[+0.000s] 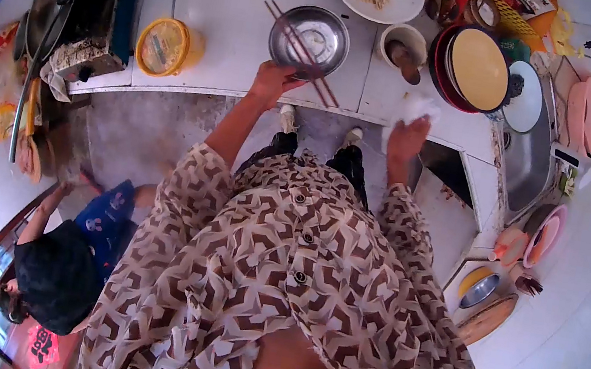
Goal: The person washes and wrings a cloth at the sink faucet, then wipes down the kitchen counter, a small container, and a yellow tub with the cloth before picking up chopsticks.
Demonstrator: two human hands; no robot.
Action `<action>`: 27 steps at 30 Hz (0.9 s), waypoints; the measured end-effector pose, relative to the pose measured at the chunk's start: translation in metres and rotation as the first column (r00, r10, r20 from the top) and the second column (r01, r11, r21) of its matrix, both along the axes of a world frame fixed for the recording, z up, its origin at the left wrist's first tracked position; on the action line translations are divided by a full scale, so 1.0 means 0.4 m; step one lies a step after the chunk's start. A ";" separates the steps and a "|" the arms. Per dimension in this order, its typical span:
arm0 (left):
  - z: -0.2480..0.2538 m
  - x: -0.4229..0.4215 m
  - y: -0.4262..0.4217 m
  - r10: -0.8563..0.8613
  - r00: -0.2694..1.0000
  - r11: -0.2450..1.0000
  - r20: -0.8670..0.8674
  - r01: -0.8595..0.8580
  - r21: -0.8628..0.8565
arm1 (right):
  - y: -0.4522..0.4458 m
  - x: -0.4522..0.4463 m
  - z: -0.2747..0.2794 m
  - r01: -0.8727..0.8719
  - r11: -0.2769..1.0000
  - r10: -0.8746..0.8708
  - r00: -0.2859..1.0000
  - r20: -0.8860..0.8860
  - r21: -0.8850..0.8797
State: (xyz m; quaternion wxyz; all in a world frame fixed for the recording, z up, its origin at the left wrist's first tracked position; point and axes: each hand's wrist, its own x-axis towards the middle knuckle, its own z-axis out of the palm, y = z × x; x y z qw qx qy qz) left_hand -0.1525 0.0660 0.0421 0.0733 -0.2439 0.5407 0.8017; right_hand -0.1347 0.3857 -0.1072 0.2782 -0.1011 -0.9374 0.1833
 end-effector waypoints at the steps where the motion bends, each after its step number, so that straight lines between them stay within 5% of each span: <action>1: 0.023 0.006 -0.013 -0.006 1.000 1.000 -0.004 0.006 -0.031 | -0.053 0.000 0.003 -0.064 0.998 0.063 0.997 0.034 0.025; 3: 0.011 0.004 -0.050 -0.023 1.000 0.999 0.014 0.023 -0.033 | -0.174 0.012 0.056 -0.194 0.979 0.185 0.975 0.123 0.070; 5: -0.006 0.009 -0.099 -0.149 0.988 0.983 -0.032 0.144 -0.111 | -0.263 0.013 0.095 -0.361 0.932 0.361 0.932 0.004 -0.035; 9: -0.013 -0.017 -0.169 0.023 0.999 0.998 0.042 -0.026 0.061 | -0.343 -0.006 0.243 -0.652 0.758 0.637 0.744 0.203 0.009; 12: -0.017 -0.027 -0.209 0.005 0.999 1.000 0.045 -0.003 -0.031 | -0.231 -0.052 0.191 -0.748 0.664 0.746 0.662 0.073 -0.007; 14: -0.013 -0.032 -0.217 0.025 0.997 0.997 0.079 -0.019 -0.076 | -0.113 -0.056 0.121 -0.671 0.706 0.669 0.737 -0.100 -0.225; 16: -0.017 -0.029 -0.207 0.052 0.993 0.998 0.106 -0.047 -0.050 | 0.013 -0.013 0.107 -0.529 0.842 0.529 0.848 -0.033 -0.105; 19: -0.004 -0.020 -0.192 0.128 0.985 0.987 0.119 -0.138 0.082 | 0.041 0.022 0.058 -0.054 0.998 0.057 0.981 0.188 -0.025; 21: 0.010 -0.012 -0.165 0.171 0.978 0.969 0.121 -0.189 0.161 | -0.049 0.028 0.033 -0.098 0.914 0.133 0.989 0.060 -0.394; 23: 0.053 0.005 -0.130 0.144 0.983 0.976 0.116 -0.161 0.146 | -0.163 0.032 0.048 -0.208 0.863 0.232 0.973 -0.006 -0.460; 27: 0.040 0.005 -0.093 0.058 0.993 0.998 0.100 -0.054 -0.038 | -0.352 -0.024 0.202 -0.490 0.868 0.497 0.858 0.131 -0.085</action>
